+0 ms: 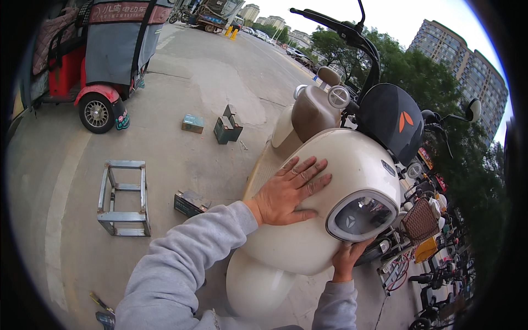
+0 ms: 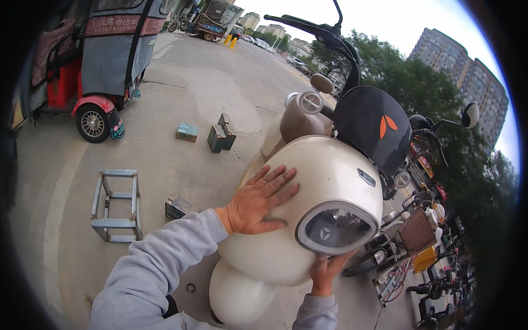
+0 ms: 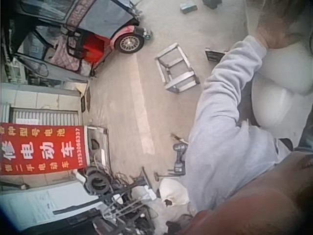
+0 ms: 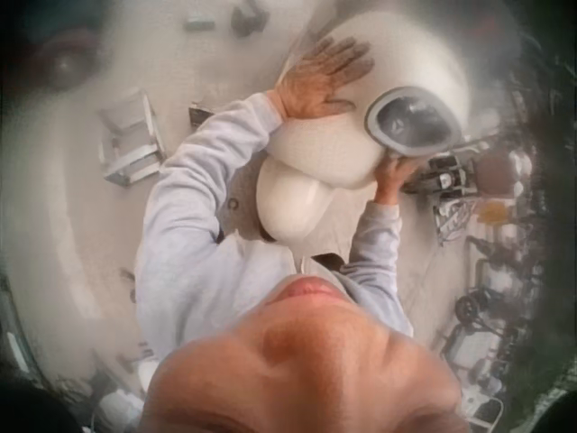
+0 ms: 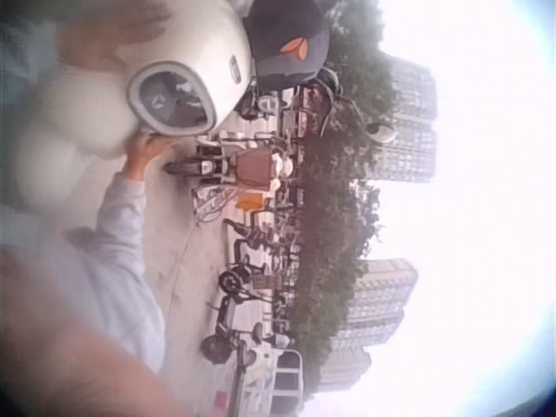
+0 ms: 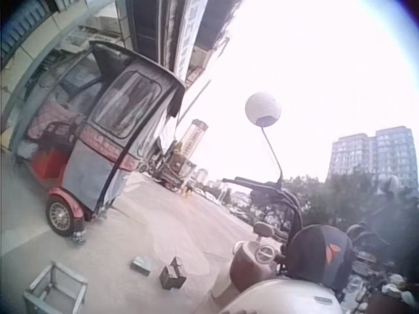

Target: The person reassembles the front of a scooter by installing the handlebar assembly, routing wires, and fitting the front fairing. They use a wrench to tighten bolts and connect electrical components before snapping the body panel into place.

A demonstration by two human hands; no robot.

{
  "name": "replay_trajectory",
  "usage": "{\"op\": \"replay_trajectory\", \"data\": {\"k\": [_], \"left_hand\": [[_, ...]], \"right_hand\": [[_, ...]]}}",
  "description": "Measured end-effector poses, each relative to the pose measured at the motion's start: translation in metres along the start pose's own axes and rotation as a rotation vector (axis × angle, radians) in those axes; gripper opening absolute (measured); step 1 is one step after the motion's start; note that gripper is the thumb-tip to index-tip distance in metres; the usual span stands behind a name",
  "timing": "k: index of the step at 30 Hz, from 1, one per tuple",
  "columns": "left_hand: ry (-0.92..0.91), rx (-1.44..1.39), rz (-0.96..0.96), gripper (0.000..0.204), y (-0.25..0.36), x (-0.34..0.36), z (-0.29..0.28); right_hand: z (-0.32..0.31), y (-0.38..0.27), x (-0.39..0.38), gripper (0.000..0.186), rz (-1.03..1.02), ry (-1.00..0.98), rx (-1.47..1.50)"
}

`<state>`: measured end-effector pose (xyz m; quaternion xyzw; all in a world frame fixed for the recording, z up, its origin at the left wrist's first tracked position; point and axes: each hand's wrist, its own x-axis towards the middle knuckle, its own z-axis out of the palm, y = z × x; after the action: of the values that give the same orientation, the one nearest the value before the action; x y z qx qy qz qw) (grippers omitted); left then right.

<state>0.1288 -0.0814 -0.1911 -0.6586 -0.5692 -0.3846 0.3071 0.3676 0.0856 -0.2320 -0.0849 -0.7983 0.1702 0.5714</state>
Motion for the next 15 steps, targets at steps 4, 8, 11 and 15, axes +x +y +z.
{"op": "replay_trajectory", "data": {"k": [4,8,11,15], "left_hand": [[0.126,-0.518,-0.428,0.064,-0.063,0.036,0.014],[0.561,-0.659,-0.638,0.057,-0.058,0.049,0.004],[0.128,-0.557,-0.749,0.053,-0.037,0.06,0.013],[0.039,-0.606,-0.709,0.054,-0.059,0.066,0.028]], "right_hand": [[0.001,0.003,-0.006,0.097,0.123,0.006,0.094],[-0.001,0.006,-0.008,0.096,0.073,0.018,-0.045],[-0.002,0.008,-0.007,0.092,-0.004,0.057,-0.273],[-0.004,0.009,-0.009,0.08,0.012,0.007,-0.239]]}}
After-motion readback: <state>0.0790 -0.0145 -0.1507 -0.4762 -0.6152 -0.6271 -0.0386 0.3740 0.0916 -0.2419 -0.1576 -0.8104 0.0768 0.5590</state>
